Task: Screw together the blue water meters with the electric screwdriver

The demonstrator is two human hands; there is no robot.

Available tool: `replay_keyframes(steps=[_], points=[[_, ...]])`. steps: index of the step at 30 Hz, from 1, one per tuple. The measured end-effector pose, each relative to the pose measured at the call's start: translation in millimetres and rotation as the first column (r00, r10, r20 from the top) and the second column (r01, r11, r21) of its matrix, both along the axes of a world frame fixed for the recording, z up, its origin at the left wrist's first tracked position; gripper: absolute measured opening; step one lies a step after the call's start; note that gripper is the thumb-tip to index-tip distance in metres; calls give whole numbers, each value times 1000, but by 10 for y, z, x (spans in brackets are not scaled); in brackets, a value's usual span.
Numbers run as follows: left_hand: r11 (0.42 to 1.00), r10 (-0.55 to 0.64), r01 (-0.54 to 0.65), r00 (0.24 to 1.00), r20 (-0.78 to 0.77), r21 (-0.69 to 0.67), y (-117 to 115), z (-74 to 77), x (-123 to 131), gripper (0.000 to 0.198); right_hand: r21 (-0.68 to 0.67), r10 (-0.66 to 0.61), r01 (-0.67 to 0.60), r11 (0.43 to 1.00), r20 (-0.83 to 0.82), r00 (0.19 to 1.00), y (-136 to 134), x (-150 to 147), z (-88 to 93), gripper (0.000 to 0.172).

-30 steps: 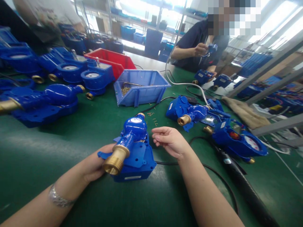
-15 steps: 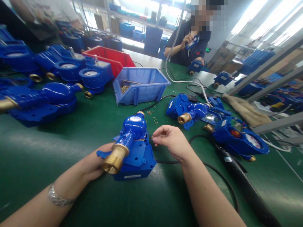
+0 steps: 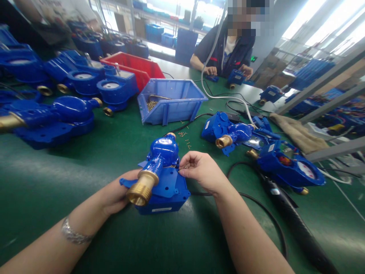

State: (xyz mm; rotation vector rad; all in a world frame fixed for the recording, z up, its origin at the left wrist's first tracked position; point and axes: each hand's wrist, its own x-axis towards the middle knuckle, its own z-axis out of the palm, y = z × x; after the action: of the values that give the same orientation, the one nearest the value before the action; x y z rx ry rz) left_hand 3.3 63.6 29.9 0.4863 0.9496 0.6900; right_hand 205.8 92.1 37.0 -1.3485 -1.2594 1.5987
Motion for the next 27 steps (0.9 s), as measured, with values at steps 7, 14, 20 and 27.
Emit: replay_keyframes(steps=[7,14,20,27], points=[[997,36,-35,999,11,-68,-5,-17,-13,11,-53,20,-22,998,-20,1000,33,71,20,17],[997,38,-35,998,54,-67,-2,13,9,4,-54,-2,-3,999,-89,996,54,162,78,18],[998,28,-24,997,74,-55,3,9,13,5,40,24,-30,999,131,991,-123,166,231,8],[1000,-4,6,995,101,-22,11,-63,-4,15,355,92,-377,856,612,786,-490,156,342,13]])
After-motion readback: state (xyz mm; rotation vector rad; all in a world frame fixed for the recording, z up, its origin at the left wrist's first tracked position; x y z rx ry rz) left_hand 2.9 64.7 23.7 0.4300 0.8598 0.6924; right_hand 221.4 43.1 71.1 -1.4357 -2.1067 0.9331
